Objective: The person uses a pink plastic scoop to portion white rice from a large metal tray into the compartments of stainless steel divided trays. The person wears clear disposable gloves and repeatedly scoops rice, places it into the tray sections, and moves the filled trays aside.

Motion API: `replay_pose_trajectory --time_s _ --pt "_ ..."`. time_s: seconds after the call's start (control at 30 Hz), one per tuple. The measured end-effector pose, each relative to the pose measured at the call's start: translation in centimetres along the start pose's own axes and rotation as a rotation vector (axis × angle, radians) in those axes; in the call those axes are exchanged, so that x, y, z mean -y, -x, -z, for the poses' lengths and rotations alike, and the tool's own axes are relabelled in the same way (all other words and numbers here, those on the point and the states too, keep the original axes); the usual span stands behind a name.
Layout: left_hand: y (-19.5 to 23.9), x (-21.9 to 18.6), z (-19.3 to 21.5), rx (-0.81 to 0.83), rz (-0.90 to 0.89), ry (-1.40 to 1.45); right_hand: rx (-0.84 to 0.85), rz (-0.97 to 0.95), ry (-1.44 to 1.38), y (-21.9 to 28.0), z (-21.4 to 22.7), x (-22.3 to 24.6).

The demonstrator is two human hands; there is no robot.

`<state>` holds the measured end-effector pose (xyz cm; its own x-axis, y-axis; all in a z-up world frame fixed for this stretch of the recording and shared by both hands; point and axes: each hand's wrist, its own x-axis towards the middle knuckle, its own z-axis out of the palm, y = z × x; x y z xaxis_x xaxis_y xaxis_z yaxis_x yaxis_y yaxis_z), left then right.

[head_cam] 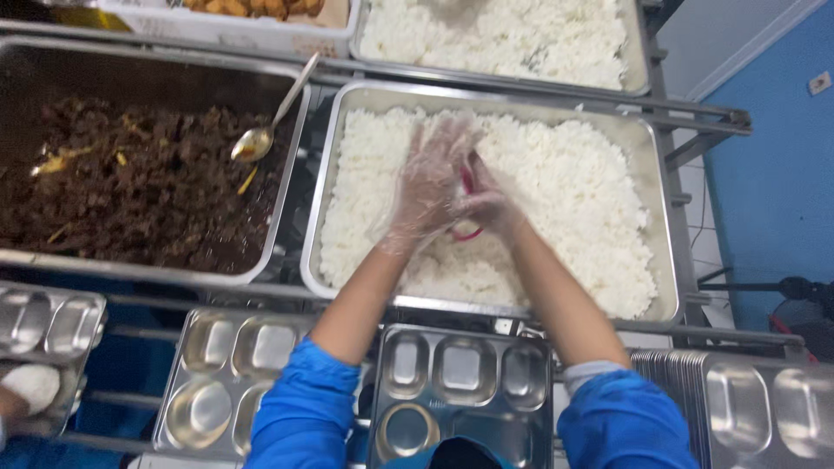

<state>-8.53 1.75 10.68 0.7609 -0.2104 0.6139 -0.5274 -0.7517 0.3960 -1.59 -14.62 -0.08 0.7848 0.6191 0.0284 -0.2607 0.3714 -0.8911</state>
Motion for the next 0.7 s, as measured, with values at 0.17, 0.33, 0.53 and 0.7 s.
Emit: replay_pose_trajectory --time_s 0.17,0.33,0.53,0.7 --pt "-4.0 -0.4 -4.8 0.189 0.029 0.129 -0.074 0.086 -0.077 0.6 0.4 0.0" --pt "-3.6 0.4 -5.4 -0.107 0.211 0.309 -0.564 -0.198 0.078 0.1 -1.4 2.3" --pt "-3.9 0.9 -6.8 0.118 0.387 -0.180 -0.289 -0.023 -0.126 -1.1 -1.2 -0.4" --pt "-3.2 2.2 -8.3 -0.146 0.169 0.690 -0.409 0.010 0.424 0.0 -0.9 0.5"
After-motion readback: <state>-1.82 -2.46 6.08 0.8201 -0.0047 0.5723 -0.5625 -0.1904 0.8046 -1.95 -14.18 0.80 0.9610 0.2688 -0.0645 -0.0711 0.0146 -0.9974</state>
